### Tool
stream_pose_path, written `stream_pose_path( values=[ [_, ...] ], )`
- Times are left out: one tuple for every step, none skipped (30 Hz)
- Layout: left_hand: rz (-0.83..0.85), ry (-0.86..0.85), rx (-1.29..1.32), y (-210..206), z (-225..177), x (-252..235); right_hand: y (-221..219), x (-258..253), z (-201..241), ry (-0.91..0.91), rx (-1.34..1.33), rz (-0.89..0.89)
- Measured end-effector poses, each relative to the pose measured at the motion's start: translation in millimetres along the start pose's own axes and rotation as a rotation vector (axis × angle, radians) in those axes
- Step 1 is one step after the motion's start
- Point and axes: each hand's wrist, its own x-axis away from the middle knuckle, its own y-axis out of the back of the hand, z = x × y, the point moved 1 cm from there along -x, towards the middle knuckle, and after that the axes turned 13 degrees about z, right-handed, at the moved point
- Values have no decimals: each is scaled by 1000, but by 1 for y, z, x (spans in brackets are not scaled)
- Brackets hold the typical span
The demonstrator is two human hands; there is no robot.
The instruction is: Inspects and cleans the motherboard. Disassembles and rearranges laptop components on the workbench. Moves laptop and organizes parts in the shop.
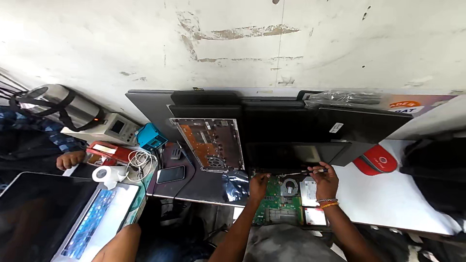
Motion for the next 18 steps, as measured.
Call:
stream_pose_path(
  values=[
    [5, -45, -20, -1, -5, 1, -2, 1, 2, -9, 7, 6],
    [28, -85, -45, -4, -11, 2, -4, 3, 3, -18, 9, 19],
    [58, -130, -73, -6, -16, 3, -8, 6, 4, -25, 6, 31],
    [87, -168, -106, -10, -20, 3, -13, 7, 6, -32, -1, 46],
    [112, -195, -136, -12, -22, 3, -18, 8, 8, -37, -14, 55],
    [130, -207, -155, -14, -22, 3, -22, 8, 8, -30, -22, 56],
    [144, -211, -154, -15, -20, 3, -25, 7, 8, -18, -23, 55],
    [152, -207, -130, -15, -18, 4, -25, 7, 8, -1, -8, 56],
    [148, -195, -93, -13, -15, 7, -24, 6, 8, 17, 25, 63],
    [126, -172, -48, -10, -11, 10, -22, 6, 9, 27, 75, 75],
    [85, -141, 4, -6, -5, 15, -19, 5, 9, 16, 130, 96],
    [22, -107, 42, -2, 4, 20, -17, 4, 8, -15, 186, 129],
    [-39, -63, 60, 2, 15, 25, -14, 4, 6, -76, 246, 173],
    [-84, -13, 53, 5, 29, 31, -11, 4, 2, -169, 307, 235],
    [-108, 44, 23, 7, 44, 37, -8, 3, -6, -293, 366, 313],
    [-119, 103, -23, 8, 58, 45, -6, 2, -15, -430, 424, 399],
    [-121, 166, -69, 7, 70, 54, -6, 3, -27, -568, 474, 489],
    [-125, 219, -107, 6, 81, 63, -8, 5, -38, -701, 519, 567]
  ],
)
